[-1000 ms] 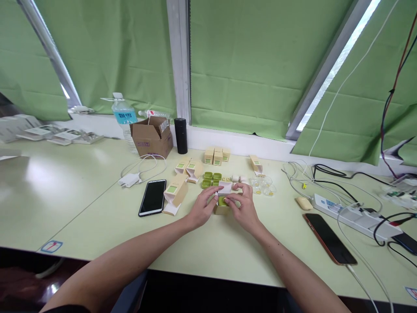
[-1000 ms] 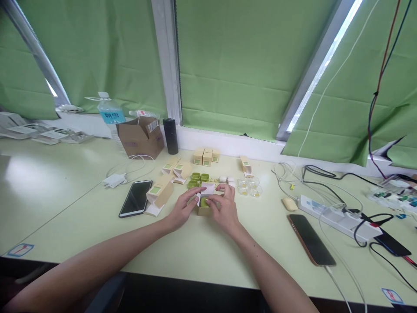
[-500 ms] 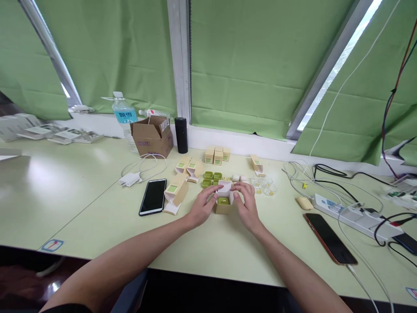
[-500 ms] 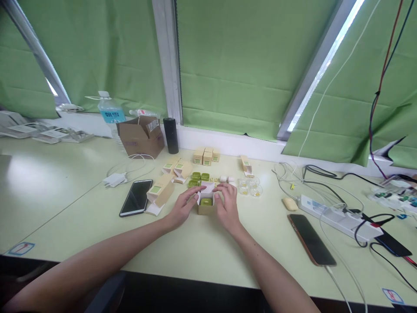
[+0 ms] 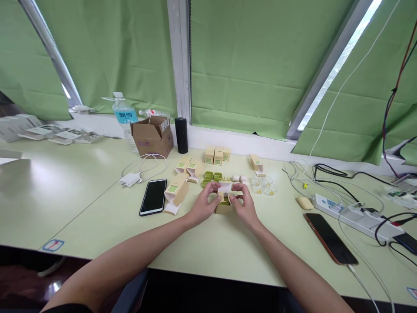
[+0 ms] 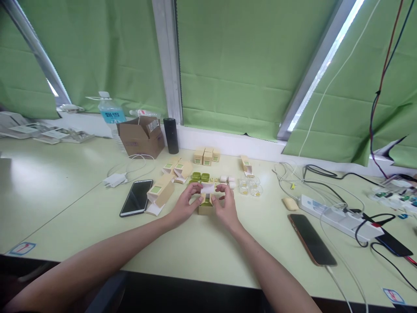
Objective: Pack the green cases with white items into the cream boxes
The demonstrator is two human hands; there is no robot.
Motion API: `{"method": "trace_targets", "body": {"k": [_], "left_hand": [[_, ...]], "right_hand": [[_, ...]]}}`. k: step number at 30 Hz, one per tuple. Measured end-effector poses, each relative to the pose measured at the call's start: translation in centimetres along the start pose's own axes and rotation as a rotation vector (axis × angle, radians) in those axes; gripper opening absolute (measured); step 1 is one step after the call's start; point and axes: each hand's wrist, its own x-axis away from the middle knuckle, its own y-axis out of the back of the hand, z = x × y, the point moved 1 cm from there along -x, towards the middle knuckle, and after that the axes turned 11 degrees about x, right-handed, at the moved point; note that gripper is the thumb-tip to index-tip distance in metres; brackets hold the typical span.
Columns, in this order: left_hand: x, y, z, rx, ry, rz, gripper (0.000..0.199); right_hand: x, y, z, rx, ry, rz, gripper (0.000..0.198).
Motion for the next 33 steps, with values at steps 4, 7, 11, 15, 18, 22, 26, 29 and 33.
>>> {"method": "trace_targets", "body": {"k": [4, 7, 11, 15, 18, 22, 26, 29, 33], "left_hand": [[-0.1, -0.3, 0.2, 0.074, 0.032, 0.015, 0.038], [-0.2, -0.5, 0.3, 0.042, 0.032, 0.017, 0.039], [-0.4, -0.5, 0.4, -0.054, -0.033, 0.046, 0.020], [-0.5, -0.3, 0.2, -0.093, -0.059, 0.048, 0.009], [-0.5, -0.3, 0.1, -0.093, -0.050, 0.047, 0.006], [-0.3, -0.3, -0.2, -0.104, -0.049, 0.046, 0.004], [-0.3, 0.1, -0.3, -0.090, -0.033, 0.052, 0.004], [-0.2, 0.6, -0.3, -0.059, -0.053, 0.069, 0.006], [-0.1, 1.1, -0.4, -0.027, -0.140, 0.105, 0.010]], "right_hand": [[0.1, -0.3, -0.2, 0.064, 0.018, 0.029, 0.034], [0.1, -0.5, -0.3, 0.089, 0.021, 0.036, 0.036], [0.1, -0.6, 0.0, 0.064, 0.069, 0.039, 0.033], [0.3, -0.2, 0.7, 0.070, 0.188, -0.010, 0.029], [0.4, 0.6, 1.3, 0.103, 0.293, -0.058, 0.020], [0.5, 1.4, 1.9, 0.099, 0.408, -0.046, 0.013], [0.6, 1.3, 2.1, 0.104, 0.429, -0.030, 0.006], [0.7, 1.2, 2.1, 0.128, 0.403, -0.040, 0.004], [0.6, 1.3, 2.1, 0.165, 0.374, -0.040, 0.006]]}}
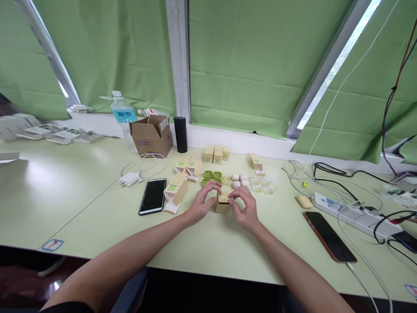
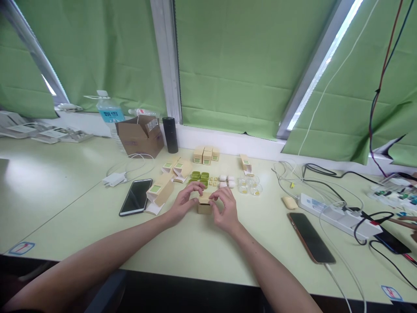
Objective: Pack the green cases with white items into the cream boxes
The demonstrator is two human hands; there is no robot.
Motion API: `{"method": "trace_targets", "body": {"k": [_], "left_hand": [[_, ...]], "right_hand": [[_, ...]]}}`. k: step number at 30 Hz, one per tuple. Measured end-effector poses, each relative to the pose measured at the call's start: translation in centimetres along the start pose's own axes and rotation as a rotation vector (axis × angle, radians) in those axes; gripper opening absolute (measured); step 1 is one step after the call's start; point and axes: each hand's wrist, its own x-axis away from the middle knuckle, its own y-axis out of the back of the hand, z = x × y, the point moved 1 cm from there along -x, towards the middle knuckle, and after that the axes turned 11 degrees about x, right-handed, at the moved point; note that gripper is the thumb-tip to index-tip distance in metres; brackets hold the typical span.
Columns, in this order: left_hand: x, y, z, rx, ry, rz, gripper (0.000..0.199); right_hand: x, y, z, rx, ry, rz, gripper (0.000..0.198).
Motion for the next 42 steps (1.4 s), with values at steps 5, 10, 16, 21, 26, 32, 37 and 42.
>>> {"method": "trace_targets", "body": {"k": [5, 10, 16, 21, 26, 32, 37, 42], "left_hand": [[0.2, 0.1, -0.2, -0.026, -0.050, 0.068, 0.018], [0.2, -0.1, -0.8, -0.077, -0.083, 0.079, 0.014], [0.2, -0.1, -1.0, -0.112, -0.089, 0.075, 0.014], [0.3, -0.1, -1.1, -0.145, -0.089, 0.078, 0.018], [0.3, 0.0, -1.5, -0.151, -0.090, 0.048, 0.027], [0.3, -0.1, -1.3, -0.159, -0.086, 0.048, 0.035], [0.1, -0.1, -1.1, -0.100, -0.091, -0.027, 0.017], [-0.1, -0.1, -0.6, -0.134, -0.096, -0.109, 0.014]], "right_hand": [[0.0, 0.0, 0.2, 0.015, 0.029, -0.012, 0.007], [-0.1, 0.0, 0.4, 0.026, 0.073, -0.025, 0.010], [-0.2, 0.0, 0.4, 0.042, 0.072, -0.026, 0.015], [-0.1, 0.0, 0.4, 0.044, 0.077, 0.002, 0.019], [-0.2, 0.4, 0.5, 0.047, 0.085, 0.024, 0.027], [0.4, 0.2, -0.1, 0.032, 0.043, 0.113, 0.033], [0.8, 0.0, -0.8, -0.030, -0.023, 0.159, 0.011], [0.3, 0.6, -2.0, 0.157, 0.127, 0.272, 0.043]]}}
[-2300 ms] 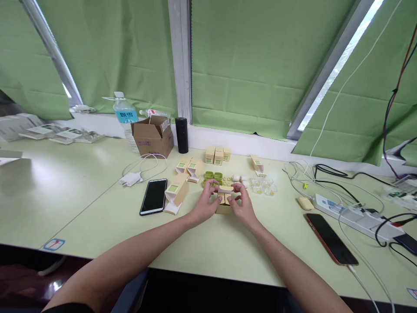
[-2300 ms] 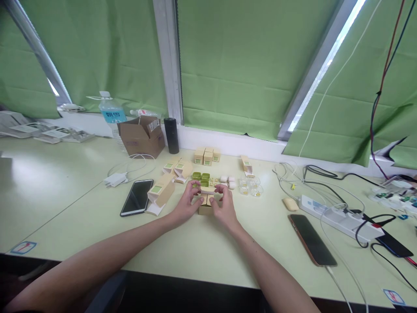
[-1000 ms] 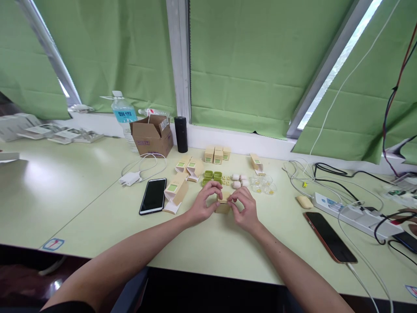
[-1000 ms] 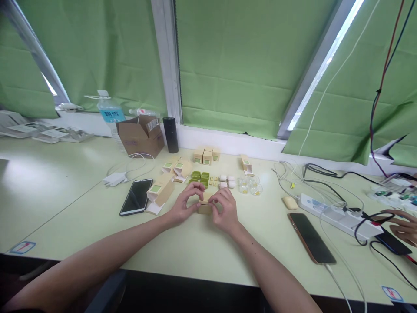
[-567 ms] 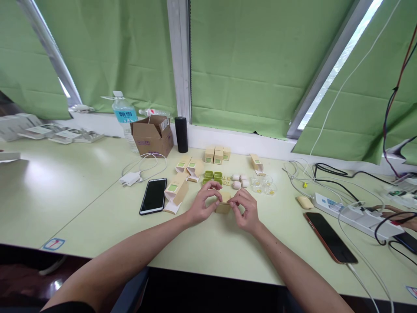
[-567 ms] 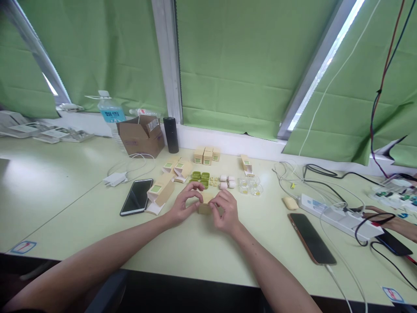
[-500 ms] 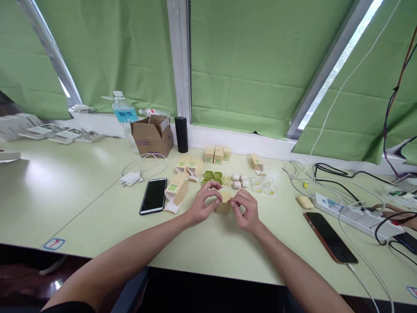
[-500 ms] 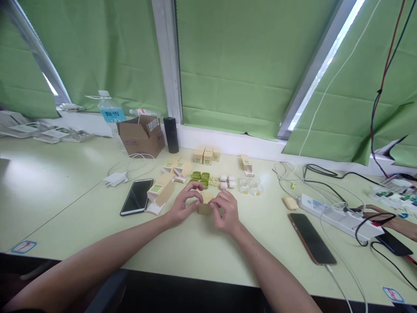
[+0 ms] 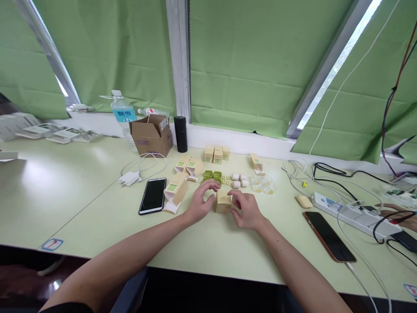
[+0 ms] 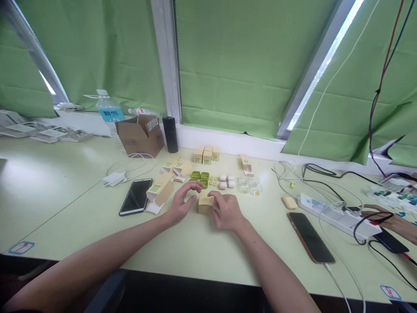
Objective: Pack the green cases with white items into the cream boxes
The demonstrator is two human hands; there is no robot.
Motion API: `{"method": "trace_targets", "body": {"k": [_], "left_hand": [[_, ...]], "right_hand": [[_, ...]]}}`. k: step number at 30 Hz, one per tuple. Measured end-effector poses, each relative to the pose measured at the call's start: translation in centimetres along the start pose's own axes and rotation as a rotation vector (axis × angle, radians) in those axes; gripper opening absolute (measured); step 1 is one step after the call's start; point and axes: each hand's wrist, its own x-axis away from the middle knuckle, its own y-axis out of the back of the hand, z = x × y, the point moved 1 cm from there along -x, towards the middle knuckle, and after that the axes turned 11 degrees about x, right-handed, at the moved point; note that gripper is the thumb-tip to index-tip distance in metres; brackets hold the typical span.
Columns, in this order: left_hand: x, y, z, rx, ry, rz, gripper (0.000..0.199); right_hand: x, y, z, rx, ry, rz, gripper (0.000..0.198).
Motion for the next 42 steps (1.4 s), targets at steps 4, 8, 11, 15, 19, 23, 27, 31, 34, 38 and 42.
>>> {"method": "trace_targets", "body": {"k": [4, 8, 11, 15, 19, 23, 27, 31, 34, 38, 42], "left_hand": [[0.0, -0.2, 0.1, 0.001, -0.013, -0.004, 0.012], [0.3, -0.5, -0.4, -0.015, -0.043, 0.061, 0.011], [0.7, -0.9, -0.9, -0.038, -0.070, 0.106, 0.013], [1.0, -1.1, -1.0, -0.052, -0.109, 0.117, 0.019], [1.0, -1.2, -0.7, -0.050, -0.127, 0.116, 0.021], [0.9, -1.1, -0.5, -0.043, -0.148, 0.103, 0.019], [0.9, -1.1, -0.2, -0.004, -0.154, 0.100, 0.017], [1.0, -1.1, 0.1, 0.103, -0.089, 0.111, 0.015], [0.9, -0.9, 0.0, 0.090, -0.080, 0.081, 0.015], [0.6, -0.4, -0.7, -0.131, -0.162, 0.073, 0.026], [0.1, -0.1, -0.9, -0.345, -0.083, 0.242, 0.056]], "right_hand": [[-0.3, 0.1, -1.3, 0.050, -0.108, -0.041, 0.041], [-0.5, -0.6, -2.1, -0.062, -0.292, -0.054, 0.034], [-0.6, -1.5, -2.4, -0.276, -0.397, -0.040, 0.030], [-0.8, -2.0, -3.0, -0.540, -0.533, -0.023, 0.031], [-1.1, -1.6, -3.4, -0.741, -0.563, -0.001, 0.046], [-1.3, -1.1, -3.3, -0.811, -0.597, 0.034, 0.052], [-1.2, -1.4, -3.2, -0.849, -0.621, 0.071, 0.054], [-1.2, -1.8, -3.0, -0.900, -0.608, 0.099, 0.053], [-1.3, -1.8, -2.8, -0.929, -0.601, 0.118, 0.051], [-1.3, -1.7, -2.6, -0.952, -0.590, 0.128, 0.049], [-1.2, -2.0, -2.8, -0.938, -0.616, 0.050, 0.052]]}}
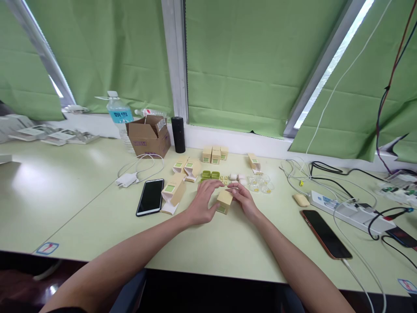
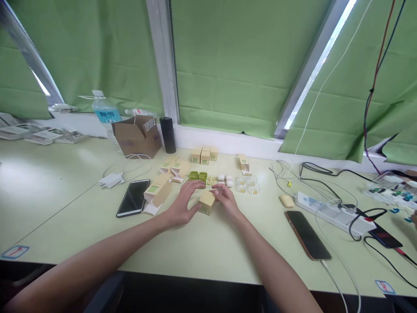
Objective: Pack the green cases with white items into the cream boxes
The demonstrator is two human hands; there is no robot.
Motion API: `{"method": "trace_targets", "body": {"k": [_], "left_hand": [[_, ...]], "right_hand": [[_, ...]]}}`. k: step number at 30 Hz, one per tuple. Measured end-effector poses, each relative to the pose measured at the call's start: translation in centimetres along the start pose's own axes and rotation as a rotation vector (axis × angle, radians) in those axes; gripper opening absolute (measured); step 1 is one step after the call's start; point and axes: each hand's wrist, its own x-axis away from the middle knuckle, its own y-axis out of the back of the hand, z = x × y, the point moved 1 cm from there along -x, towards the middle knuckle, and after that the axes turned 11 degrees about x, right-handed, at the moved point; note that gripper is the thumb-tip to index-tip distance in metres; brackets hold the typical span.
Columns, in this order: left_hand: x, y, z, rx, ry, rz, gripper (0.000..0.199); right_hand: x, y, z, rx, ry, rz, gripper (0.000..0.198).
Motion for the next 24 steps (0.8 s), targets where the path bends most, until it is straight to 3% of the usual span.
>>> {"method": "trace_targets", "body": {"k": [4, 9, 13, 16, 19, 24], "left_hand": [[-1.0, 0.3, -0.5, -0.128, 0.105, 0.194, 0.070], [-2.7, 0.6, -2.1, -0.283, 0.114, 0.433, 0.055], [-4.5, 1.1, -2.5, -0.348, 0.110, 0.525, 0.047], [-6.8, 1.8, -2.0, -0.381, 0.114, 0.481, 0.051], [-10.3, 2.5, -0.9, -0.377, 0.114, 0.345, 0.053], [-16.8, 2.2, 2.5, -0.506, 0.150, 0.226, 0.055]], "right_hand": [[-0.2, 0.2, -0.4, 0.013, -0.004, -0.133, 0.056], [-0.3, 0.4, -0.3, 0.031, -0.053, -0.232, 0.059], [-0.2, 0.3, -0.2, 0.030, -0.085, -0.267, 0.059], [-0.3, 0.3, -0.2, 0.022, -0.103, -0.283, 0.060], [-0.4, 0.3, -0.2, 0.025, -0.130, -0.270, 0.062], [-0.4, 0.2, -0.1, 0.033, -0.142, -0.262, 0.066]]}}
